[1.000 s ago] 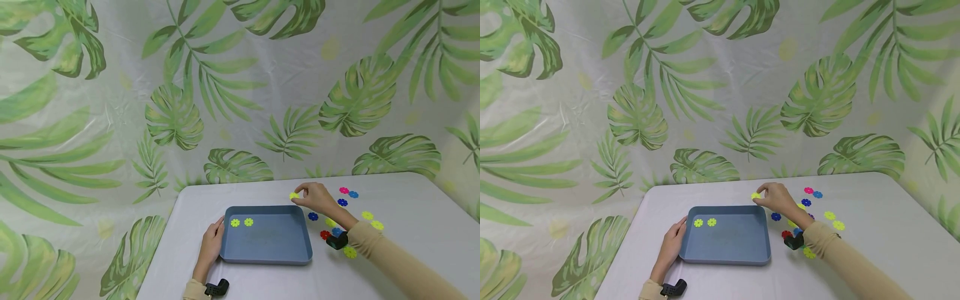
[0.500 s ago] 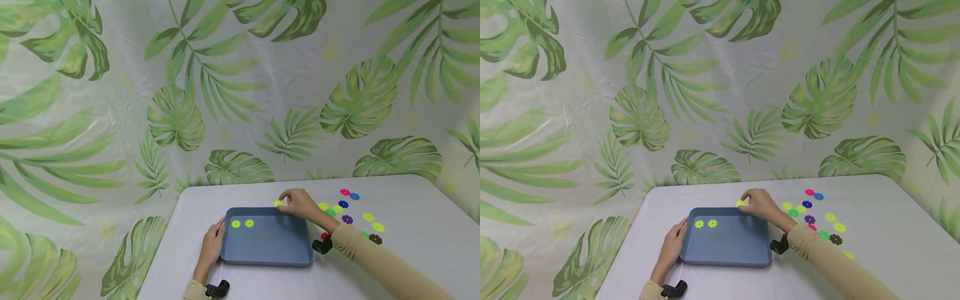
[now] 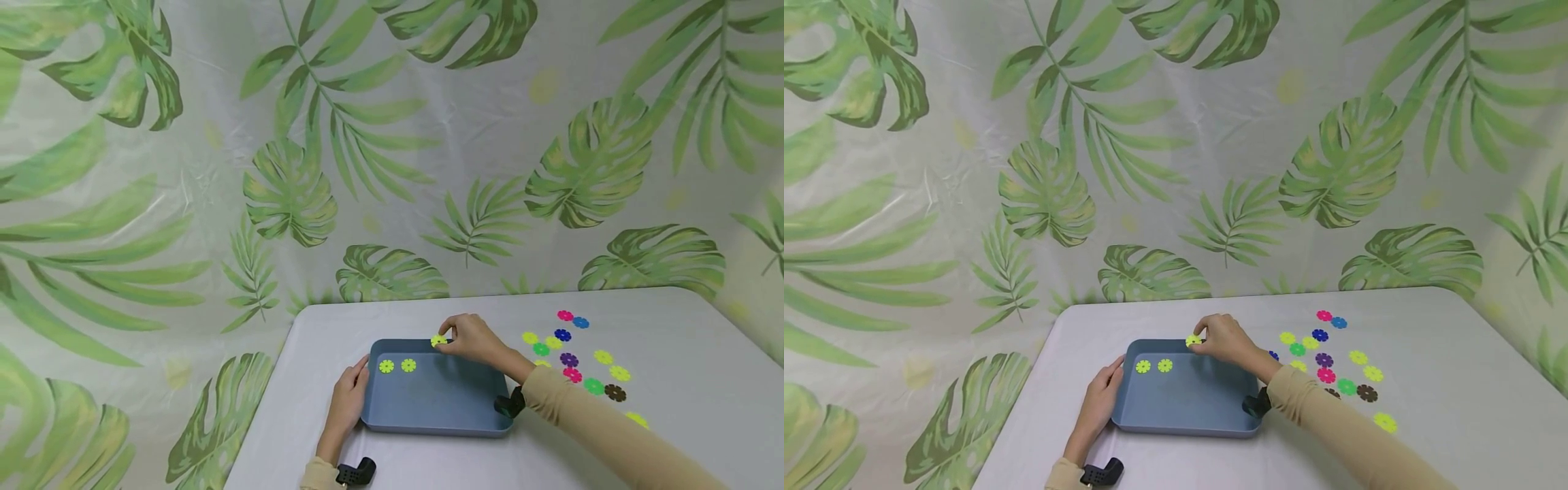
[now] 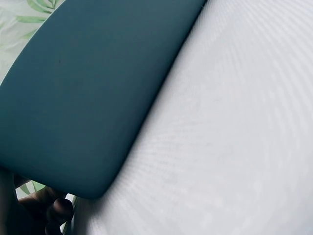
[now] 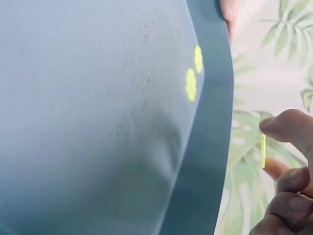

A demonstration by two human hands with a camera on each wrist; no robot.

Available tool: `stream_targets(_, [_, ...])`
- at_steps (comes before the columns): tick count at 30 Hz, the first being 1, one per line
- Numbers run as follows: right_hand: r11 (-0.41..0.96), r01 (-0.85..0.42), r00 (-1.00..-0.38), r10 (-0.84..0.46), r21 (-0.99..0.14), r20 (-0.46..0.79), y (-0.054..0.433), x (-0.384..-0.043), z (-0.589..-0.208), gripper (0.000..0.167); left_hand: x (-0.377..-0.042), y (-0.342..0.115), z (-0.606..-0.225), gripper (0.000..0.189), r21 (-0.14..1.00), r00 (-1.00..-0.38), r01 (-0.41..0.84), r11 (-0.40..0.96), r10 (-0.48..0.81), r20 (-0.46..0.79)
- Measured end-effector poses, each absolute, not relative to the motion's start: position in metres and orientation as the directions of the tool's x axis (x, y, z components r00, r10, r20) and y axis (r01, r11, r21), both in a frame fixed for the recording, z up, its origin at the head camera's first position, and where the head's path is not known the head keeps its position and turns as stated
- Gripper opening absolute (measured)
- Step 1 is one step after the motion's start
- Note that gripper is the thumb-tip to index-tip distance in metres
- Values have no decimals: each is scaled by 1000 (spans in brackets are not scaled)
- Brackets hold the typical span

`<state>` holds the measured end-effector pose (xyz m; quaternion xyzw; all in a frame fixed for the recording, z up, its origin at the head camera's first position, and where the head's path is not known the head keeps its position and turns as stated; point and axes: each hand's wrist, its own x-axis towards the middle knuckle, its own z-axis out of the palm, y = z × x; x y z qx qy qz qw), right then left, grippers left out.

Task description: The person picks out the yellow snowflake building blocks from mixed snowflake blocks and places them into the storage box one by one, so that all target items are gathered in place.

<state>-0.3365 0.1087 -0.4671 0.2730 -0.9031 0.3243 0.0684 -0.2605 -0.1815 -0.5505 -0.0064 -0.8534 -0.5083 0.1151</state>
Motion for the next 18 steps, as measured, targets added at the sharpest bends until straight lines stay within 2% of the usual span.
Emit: stream_targets(18, [678,-504,-857,-471,-535,211,89,-338,-478,28,-263,-182,-551,41,863,-972,120,490,-117,202])
